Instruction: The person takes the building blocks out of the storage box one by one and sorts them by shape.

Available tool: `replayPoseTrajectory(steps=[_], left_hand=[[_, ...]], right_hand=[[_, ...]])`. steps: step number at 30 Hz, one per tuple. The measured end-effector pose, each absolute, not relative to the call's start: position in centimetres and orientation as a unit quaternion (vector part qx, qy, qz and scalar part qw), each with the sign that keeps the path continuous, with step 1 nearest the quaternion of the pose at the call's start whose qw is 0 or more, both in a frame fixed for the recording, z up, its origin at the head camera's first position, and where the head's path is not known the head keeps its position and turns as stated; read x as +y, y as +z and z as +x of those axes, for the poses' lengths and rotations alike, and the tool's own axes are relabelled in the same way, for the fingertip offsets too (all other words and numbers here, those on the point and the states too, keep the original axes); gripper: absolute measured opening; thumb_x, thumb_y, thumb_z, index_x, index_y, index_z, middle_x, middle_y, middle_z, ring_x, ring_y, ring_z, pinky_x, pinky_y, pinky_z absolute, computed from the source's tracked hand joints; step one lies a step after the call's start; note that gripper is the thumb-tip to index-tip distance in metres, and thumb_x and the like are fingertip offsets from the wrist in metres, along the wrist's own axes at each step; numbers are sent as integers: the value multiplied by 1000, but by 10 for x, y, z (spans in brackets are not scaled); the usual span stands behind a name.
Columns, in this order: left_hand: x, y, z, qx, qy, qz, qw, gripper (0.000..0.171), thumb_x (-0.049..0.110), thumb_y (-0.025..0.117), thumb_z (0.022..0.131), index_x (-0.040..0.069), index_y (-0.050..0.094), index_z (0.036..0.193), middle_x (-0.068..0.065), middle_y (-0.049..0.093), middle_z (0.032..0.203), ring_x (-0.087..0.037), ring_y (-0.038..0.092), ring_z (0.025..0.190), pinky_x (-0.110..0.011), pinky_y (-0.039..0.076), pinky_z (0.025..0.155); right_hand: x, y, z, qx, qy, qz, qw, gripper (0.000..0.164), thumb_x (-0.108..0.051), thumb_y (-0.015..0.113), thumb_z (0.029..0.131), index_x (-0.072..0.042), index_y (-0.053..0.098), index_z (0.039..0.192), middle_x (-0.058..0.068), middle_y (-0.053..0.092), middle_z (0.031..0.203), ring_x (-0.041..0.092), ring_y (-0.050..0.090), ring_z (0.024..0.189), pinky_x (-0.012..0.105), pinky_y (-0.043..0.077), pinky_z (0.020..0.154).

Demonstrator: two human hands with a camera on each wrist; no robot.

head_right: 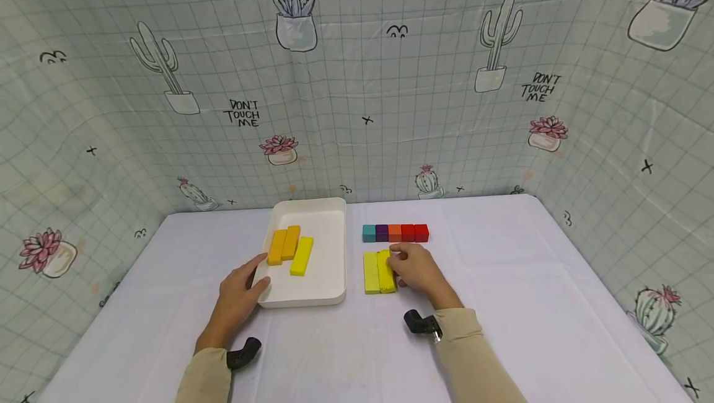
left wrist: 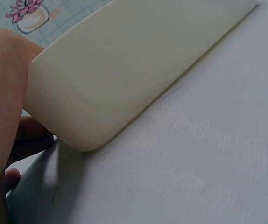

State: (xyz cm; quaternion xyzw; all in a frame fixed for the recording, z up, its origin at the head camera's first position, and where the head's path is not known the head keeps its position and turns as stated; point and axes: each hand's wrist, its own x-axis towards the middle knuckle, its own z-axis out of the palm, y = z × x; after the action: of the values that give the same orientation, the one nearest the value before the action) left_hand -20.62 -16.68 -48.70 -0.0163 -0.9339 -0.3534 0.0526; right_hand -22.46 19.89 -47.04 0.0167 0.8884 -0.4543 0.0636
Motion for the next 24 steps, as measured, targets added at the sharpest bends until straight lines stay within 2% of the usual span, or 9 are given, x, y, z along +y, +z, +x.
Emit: replayPoseTrajectory(steps=[15,24], left_hand=[[-168,-489,-207,-934,-354,-14,49,57,25,59,96,18,47,151,-15,50,149,-37,41,136,-61,19,115],[-166,-488,-207,-933,-355,-13,56,56,24,60,96,18,48,150,-15,51,147,-37,43,135,-63,23,114]], right_hand=[[200,-472,-226,880,-470,33,61,38,-17,60,96,-2,63,130,12,68,99,21,63,75,29,58,63],[200,-473,-226,878,-473,37,56,36,-17,60,96,-2,63,129,11,67,97,21,64,76,29,59,63]])
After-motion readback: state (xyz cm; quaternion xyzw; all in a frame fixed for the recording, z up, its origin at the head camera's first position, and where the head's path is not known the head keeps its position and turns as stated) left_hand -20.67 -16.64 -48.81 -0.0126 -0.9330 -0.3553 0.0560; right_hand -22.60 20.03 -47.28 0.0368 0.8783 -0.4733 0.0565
